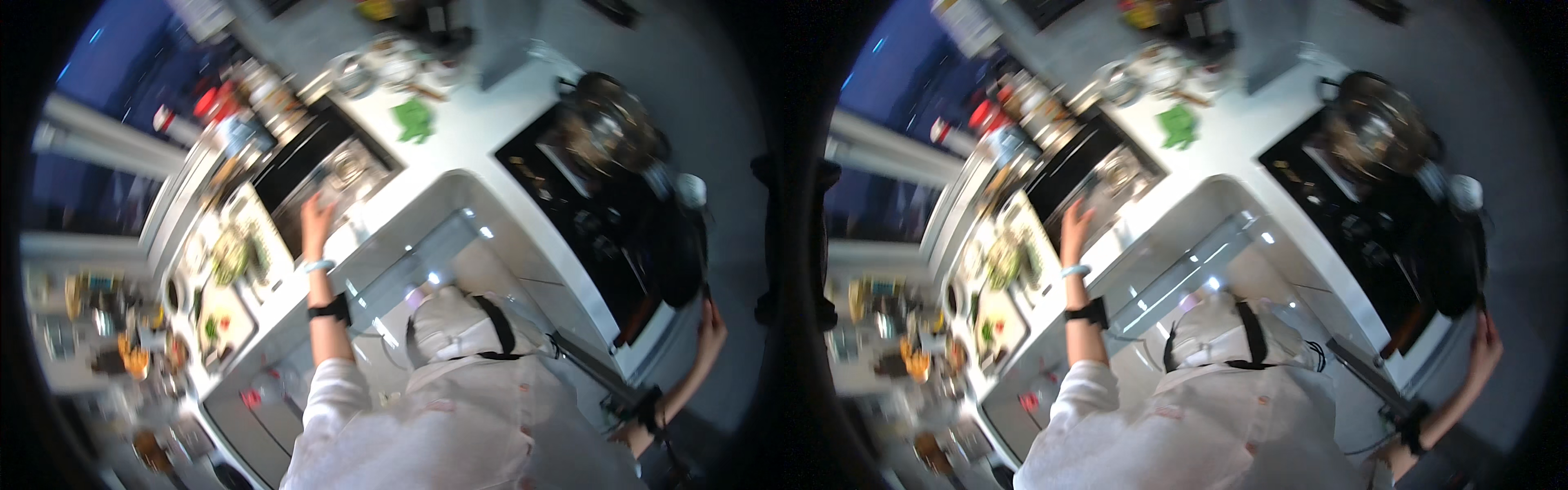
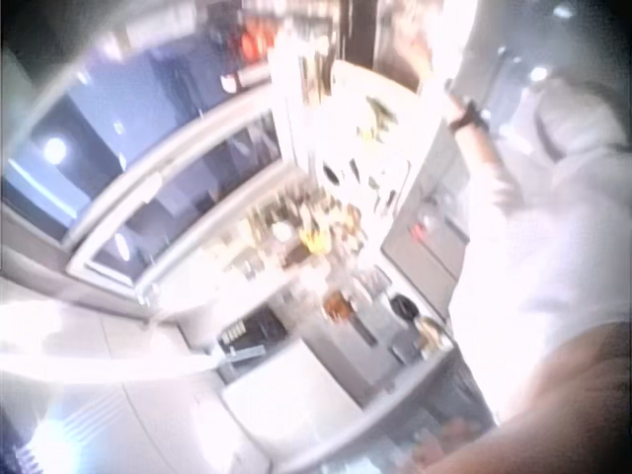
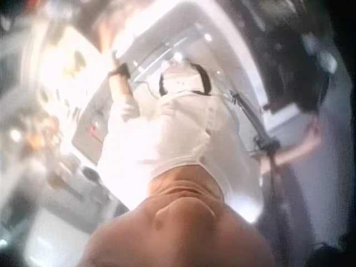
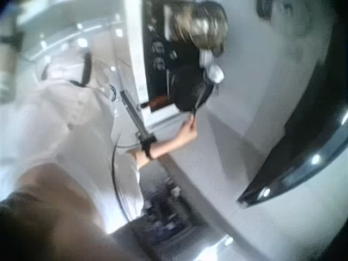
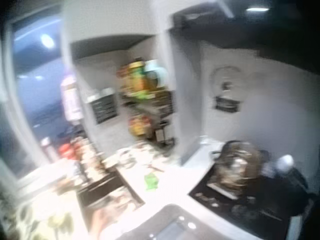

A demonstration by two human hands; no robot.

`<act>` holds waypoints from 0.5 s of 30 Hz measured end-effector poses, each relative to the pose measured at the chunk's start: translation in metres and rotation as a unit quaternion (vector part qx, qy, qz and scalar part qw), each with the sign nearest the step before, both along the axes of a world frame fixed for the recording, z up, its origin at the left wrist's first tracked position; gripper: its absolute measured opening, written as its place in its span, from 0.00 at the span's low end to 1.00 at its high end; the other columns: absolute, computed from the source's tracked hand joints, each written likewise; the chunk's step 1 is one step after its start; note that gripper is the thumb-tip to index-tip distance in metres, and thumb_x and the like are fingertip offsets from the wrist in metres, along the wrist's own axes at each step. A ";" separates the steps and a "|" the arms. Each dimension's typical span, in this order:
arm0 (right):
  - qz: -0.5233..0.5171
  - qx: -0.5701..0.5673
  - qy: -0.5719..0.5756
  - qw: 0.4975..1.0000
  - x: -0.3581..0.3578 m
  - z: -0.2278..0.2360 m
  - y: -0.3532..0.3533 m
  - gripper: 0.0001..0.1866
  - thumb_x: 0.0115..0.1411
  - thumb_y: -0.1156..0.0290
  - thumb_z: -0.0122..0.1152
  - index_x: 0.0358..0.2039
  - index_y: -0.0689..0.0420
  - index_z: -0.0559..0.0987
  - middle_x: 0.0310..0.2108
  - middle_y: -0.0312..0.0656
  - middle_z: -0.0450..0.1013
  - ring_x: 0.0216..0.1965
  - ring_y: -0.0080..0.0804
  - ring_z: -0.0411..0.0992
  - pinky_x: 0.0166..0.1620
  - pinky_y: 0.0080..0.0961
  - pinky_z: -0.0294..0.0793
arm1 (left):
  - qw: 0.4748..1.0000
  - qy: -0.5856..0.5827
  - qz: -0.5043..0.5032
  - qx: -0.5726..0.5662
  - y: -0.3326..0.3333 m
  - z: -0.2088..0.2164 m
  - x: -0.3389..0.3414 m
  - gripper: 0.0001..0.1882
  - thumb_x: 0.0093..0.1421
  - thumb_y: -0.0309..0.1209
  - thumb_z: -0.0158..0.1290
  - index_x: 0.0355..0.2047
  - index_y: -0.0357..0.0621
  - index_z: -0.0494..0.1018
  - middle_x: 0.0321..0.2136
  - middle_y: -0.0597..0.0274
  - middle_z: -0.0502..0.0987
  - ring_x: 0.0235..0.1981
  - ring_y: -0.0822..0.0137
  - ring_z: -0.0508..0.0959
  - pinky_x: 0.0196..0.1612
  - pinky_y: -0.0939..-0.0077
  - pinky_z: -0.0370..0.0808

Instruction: The person chops green onions and red chilies on a cutting board, then uses a wooden spatula to flip flatbreads in an electric griddle. They wash their hands, turn on a gas stove, and pour sauces into a small bowl.

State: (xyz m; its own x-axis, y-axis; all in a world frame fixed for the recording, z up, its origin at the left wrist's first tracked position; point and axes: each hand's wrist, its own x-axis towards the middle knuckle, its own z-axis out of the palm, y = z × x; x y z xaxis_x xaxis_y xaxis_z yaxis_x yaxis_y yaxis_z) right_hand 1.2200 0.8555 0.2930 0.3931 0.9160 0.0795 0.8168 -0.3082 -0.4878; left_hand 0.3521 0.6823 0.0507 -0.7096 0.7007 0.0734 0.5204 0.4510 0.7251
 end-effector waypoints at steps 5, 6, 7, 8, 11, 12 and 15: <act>0.169 -0.010 0.117 0.979 -0.157 0.032 -0.002 0.24 0.67 0.56 0.57 0.59 0.53 0.75 0.37 0.37 0.80 0.18 0.10 0.55 0.20 0.12 0.51 | 0.994 -0.103 0.021 -0.038 -0.002 -0.008 -0.004 0.34 0.61 0.42 0.58 0.62 0.37 0.62 0.65 0.34 0.56 0.70 0.41 0.50 0.70 0.54 0.52; 0.233 -0.012 0.137 0.963 -0.204 0.022 -0.005 0.23 0.67 0.58 0.58 0.59 0.53 0.75 0.43 0.40 0.79 0.23 0.13 0.62 0.24 0.11 0.60 | 0.995 -0.097 0.027 -0.017 -0.006 -0.006 -0.001 0.35 0.61 0.42 0.58 0.63 0.37 0.61 0.65 0.35 0.56 0.70 0.41 0.49 0.70 0.54 0.52; 0.279 -0.017 0.167 0.946 -0.253 0.008 -0.007 0.22 0.66 0.60 0.58 0.59 0.53 0.75 0.49 0.44 0.78 0.28 0.15 0.70 0.29 0.11 0.68 | 0.993 -0.116 0.035 -0.002 -0.009 -0.002 -0.003 0.36 0.61 0.41 0.58 0.63 0.36 0.61 0.65 0.35 0.56 0.71 0.41 0.47 0.70 0.55 0.52; 0.291 -0.016 0.154 0.944 -0.309 -0.014 -0.004 0.22 0.65 0.63 0.59 0.58 0.53 0.75 0.51 0.45 0.76 0.35 0.20 0.73 0.38 0.16 0.73 | 0.995 -0.092 0.023 0.001 -0.014 0.003 -0.005 0.36 0.60 0.40 0.58 0.63 0.36 0.61 0.65 0.32 0.55 0.71 0.41 0.46 0.70 0.56 0.52; 0.450 0.067 0.145 0.879 -0.470 -0.087 -0.020 0.21 0.62 0.73 0.62 0.56 0.53 0.77 0.51 0.43 0.77 0.49 0.31 0.77 0.54 0.28 0.75 | 0.988 -0.136 0.069 0.015 -0.024 0.015 -0.018 0.35 0.59 0.38 0.58 0.63 0.35 0.60 0.65 0.25 0.50 0.71 0.39 0.45 0.69 0.59 0.52; 0.532 0.170 0.059 0.828 -0.516 -0.108 -0.025 0.20 0.60 0.76 0.62 0.54 0.49 0.80 0.45 0.40 0.79 0.43 0.31 0.78 0.46 0.26 0.78 | 0.990 -0.130 0.053 0.019 -0.030 0.016 -0.027 0.36 0.60 0.38 0.58 0.64 0.35 0.60 0.65 0.21 0.48 0.71 0.39 0.44 0.70 0.59 0.51; 0.588 0.262 -0.087 0.760 -0.613 -0.151 -0.045 0.25 0.55 0.79 0.58 0.53 0.40 0.79 0.33 0.36 0.75 0.33 0.33 0.76 0.33 0.31 0.77 | 0.994 -0.099 0.045 0.028 -0.052 0.012 -0.058 0.35 0.60 0.39 0.58 0.63 0.37 0.61 0.66 0.29 0.52 0.71 0.41 0.45 0.70 0.57 0.51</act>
